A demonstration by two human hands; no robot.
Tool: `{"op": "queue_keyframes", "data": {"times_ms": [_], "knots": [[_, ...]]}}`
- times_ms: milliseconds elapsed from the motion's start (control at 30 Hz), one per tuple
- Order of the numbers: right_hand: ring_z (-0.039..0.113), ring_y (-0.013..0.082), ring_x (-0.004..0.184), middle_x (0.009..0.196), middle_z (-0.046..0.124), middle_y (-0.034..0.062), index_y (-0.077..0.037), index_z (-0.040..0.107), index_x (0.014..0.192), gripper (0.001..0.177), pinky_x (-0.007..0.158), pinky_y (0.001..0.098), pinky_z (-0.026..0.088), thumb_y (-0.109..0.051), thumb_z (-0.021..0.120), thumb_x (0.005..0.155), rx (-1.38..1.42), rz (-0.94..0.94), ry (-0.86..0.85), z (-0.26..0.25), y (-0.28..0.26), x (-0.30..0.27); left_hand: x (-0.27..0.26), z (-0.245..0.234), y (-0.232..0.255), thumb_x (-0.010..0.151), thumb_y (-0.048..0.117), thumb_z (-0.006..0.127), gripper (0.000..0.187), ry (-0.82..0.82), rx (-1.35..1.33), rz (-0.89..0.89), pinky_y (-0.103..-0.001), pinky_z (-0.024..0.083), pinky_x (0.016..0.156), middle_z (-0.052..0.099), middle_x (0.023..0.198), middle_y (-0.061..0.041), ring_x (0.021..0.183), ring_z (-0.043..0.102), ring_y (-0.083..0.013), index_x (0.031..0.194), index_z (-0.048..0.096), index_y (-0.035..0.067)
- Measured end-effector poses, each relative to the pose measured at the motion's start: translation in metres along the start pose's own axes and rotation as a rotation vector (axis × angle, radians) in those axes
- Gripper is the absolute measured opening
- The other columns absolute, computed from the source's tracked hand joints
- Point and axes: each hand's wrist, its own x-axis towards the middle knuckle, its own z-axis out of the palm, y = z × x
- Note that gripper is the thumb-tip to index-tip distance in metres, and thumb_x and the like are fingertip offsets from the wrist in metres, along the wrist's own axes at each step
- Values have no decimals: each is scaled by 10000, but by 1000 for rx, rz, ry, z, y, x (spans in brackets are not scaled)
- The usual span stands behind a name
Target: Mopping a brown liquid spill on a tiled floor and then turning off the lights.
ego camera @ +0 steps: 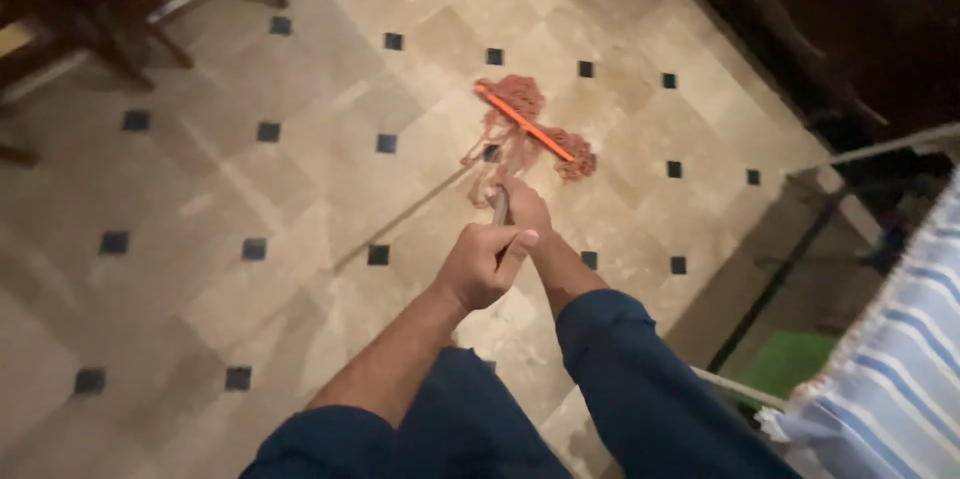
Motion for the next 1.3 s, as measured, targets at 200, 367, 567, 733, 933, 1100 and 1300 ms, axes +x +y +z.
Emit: {"op": "queue_keyframes", "data": {"times_ms": [200,367,567,733,933,1100,1300], "knots": [[700,385,900,967,702,190,-125,555,1264,370,774,489,556,-318,560,949,6,21,-198,119,-32,-89,-162,-38,3,1003,167,617,353,143,50,-122,-407,418,529,540,611,-161,525,546,-314,688,569,16],[696,434,909,896,717,201,-128,573,1045,272,765,567,527,-397,549,1015,-156,9,-386,175,-185,-228,-366,-95,52,983,135,597,325,261,119,-232,-396,407,498,504,588,-145,494,527,-279,688,566,2],[737,354,853,922,738,125,-128,634,1030,308,775,594,491,-422,552,992,-391,-301,-773,231,-345,-354,-627,-142,75,889,238,684,276,630,275,-546,-290,416,434,615,539,-42,455,526,-113,764,731,-4],[732,360,912,966,738,147,-148,689,1064,234,749,557,561,-325,594,944,-406,-290,-911,312,-363,-402,-707,-161,83,959,269,624,374,633,86,-554,-265,414,450,585,521,-13,464,506,-76,680,696,31],[703,360,919,913,744,173,-145,651,1128,387,1008,562,384,-499,570,993,-449,-120,-734,196,-440,-326,-541,-197,138,1008,208,533,353,550,171,-350,-344,402,476,479,572,-90,485,497,-161,716,563,11],[711,361,878,1088,712,139,-144,622,1236,374,830,534,510,-373,614,940,-292,-118,-392,168,-393,-272,-426,-202,101,1015,205,573,369,413,137,-228,-390,413,518,517,606,-155,538,552,-276,703,559,9],[689,415,932,1274,600,191,-68,477,1463,608,704,497,577,-251,613,900,-187,-136,-113,170,-294,-163,-254,-207,26,996,243,602,388,361,66,-310,-390,428,488,553,572,-169,466,548,-295,684,599,12]]}}
